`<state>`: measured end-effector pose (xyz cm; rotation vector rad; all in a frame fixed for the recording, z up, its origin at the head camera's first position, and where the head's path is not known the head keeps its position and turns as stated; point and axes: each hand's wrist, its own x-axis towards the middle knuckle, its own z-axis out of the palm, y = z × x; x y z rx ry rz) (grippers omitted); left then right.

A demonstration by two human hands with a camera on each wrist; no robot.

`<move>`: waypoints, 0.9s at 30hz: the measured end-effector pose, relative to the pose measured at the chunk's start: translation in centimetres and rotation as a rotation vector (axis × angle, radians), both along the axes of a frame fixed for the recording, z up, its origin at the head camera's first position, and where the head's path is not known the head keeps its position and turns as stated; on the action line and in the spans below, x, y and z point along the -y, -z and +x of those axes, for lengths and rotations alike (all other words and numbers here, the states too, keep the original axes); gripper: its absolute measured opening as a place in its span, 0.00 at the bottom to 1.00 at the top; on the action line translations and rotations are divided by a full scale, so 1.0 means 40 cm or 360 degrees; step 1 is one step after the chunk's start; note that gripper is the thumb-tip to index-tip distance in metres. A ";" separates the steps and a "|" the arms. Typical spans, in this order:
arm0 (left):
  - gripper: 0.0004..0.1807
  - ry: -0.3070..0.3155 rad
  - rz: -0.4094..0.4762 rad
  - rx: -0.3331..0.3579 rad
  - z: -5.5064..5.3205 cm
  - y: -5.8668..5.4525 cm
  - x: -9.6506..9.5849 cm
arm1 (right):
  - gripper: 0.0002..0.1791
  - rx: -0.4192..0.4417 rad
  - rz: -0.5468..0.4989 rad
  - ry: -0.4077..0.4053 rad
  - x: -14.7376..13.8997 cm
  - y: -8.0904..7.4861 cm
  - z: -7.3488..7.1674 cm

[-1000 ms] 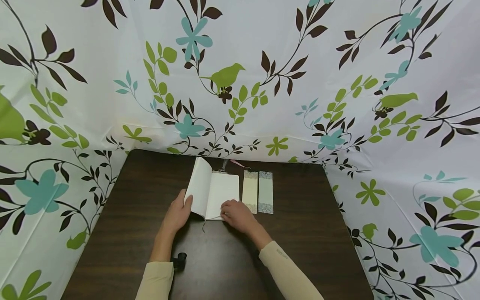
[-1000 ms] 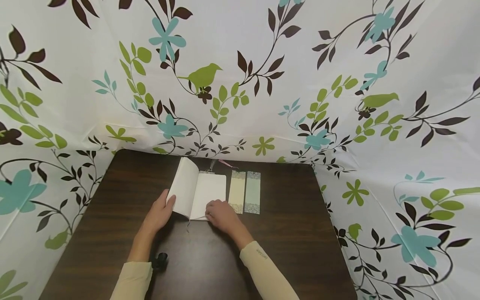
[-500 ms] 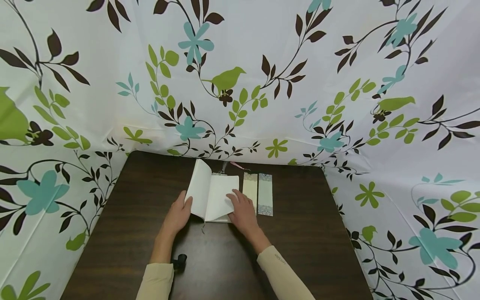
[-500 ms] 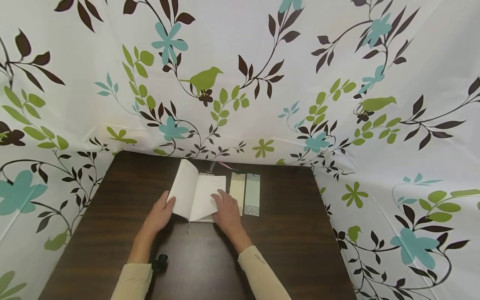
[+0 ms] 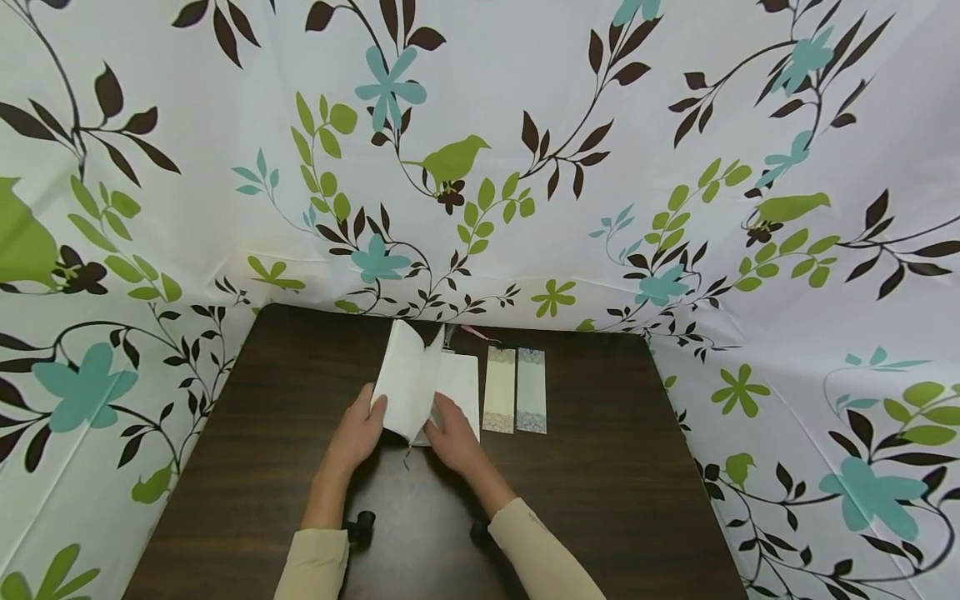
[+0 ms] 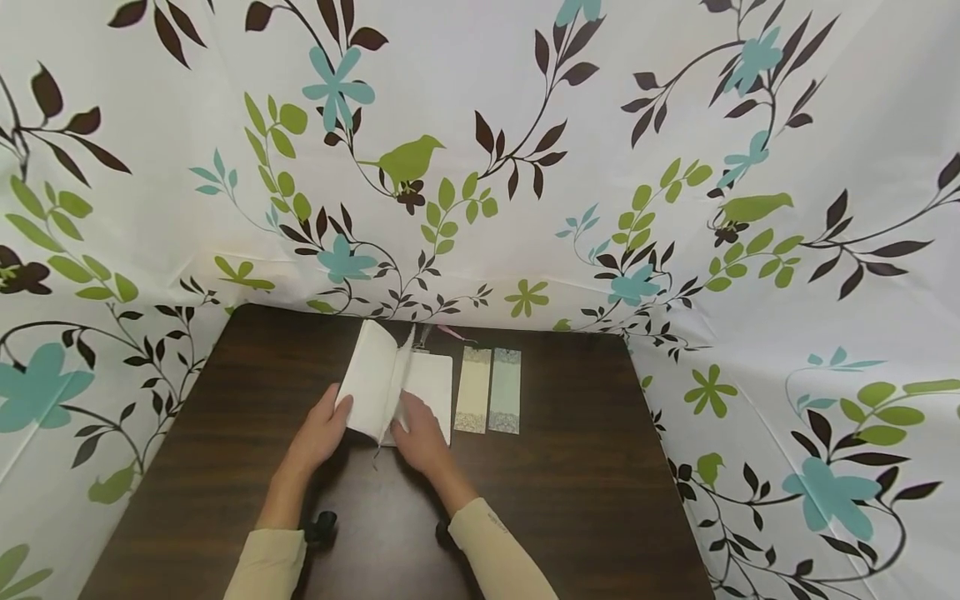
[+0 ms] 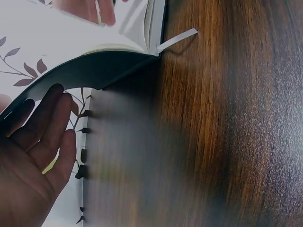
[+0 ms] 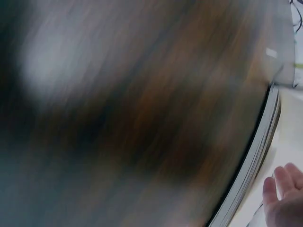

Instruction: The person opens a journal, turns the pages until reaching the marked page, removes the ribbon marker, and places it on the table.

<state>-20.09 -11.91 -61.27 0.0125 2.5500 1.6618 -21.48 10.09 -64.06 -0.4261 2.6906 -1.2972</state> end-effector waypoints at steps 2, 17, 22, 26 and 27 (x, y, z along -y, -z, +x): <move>0.24 0.0001 0.0005 -0.0019 0.000 0.000 -0.003 | 0.31 -0.0019 0.0057 -0.0092 0.019 -0.001 0.007; 0.25 -0.0022 -0.0017 0.0004 -0.005 -0.001 -0.006 | 0.31 -0.0128 0.0334 -0.0229 0.026 0.000 0.018; 0.23 -0.0023 0.0006 0.0014 -0.004 0.000 -0.003 | 0.28 -0.0184 0.0649 -0.0244 -0.007 0.004 0.009; 0.23 -0.0009 0.0023 0.0020 -0.006 0.002 -0.002 | 0.26 -0.0233 0.0835 -0.0271 -0.044 0.003 0.000; 0.23 -0.0005 0.0023 0.0021 -0.006 0.001 -0.002 | 0.26 -0.0228 0.0855 -0.0280 -0.054 0.001 -0.001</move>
